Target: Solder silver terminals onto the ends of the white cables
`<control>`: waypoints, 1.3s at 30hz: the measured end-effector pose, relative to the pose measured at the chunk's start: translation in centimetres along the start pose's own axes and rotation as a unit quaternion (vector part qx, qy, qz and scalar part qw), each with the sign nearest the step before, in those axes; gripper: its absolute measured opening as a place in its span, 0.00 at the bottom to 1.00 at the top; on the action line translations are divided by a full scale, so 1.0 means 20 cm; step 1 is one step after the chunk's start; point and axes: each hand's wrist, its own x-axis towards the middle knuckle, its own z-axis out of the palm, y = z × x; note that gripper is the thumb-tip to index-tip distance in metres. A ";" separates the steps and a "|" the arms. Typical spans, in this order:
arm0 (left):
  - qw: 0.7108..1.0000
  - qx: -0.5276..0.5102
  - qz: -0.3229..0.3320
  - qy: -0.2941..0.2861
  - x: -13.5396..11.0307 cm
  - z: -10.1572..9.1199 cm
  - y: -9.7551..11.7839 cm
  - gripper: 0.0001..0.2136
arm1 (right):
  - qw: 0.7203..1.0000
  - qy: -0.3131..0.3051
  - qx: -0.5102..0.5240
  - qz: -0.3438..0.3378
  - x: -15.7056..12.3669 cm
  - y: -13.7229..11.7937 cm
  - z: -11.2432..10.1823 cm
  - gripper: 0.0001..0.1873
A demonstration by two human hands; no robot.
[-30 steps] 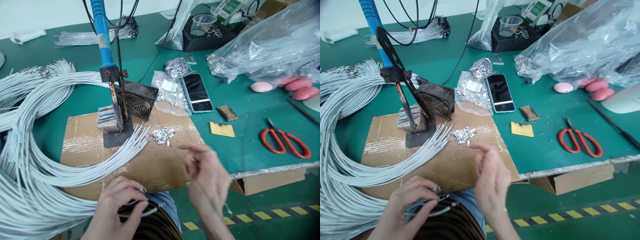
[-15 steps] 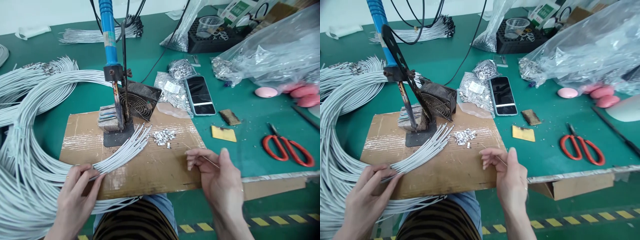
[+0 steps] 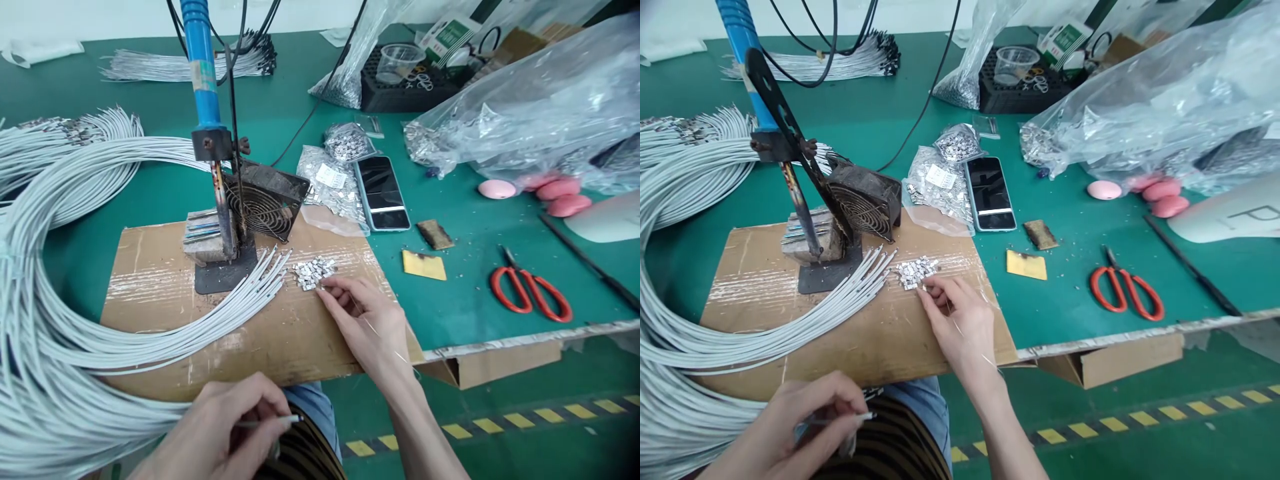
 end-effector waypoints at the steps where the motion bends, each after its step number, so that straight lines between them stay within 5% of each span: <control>1: 0.998 -0.050 -0.022 0.015 0.04 0.02 0.01 0.10 | 1.000 -0.002 -0.002 0.004 0.00 0.00 0.00 0.07; 9: 0.908 -0.372 -0.114 0.153 0.13 0.02 -0.05 0.16 | 0.996 0.003 0.058 0.069 -0.13 -0.05 0.03 0.15; 14: 0.886 -0.426 -0.099 0.151 0.12 0.02 -0.06 0.15 | 0.950 -0.075 0.275 0.129 -0.26 -0.19 0.13 0.10; 22: 0.890 -0.418 -0.095 0.157 0.13 0.01 -0.05 0.14 | 0.931 -0.159 0.320 0.079 -0.31 -0.27 0.18 0.06; 33: 0.935 -0.205 -0.052 0.285 0.11 0.10 0.00 0.09 | 0.959 -0.169 0.228 -0.010 -0.29 -0.31 0.10 0.10; 39: 0.928 -0.217 -0.058 0.299 0.12 0.10 0.03 0.09 | 0.972 -0.080 0.222 0.011 -0.25 -0.30 0.06 0.09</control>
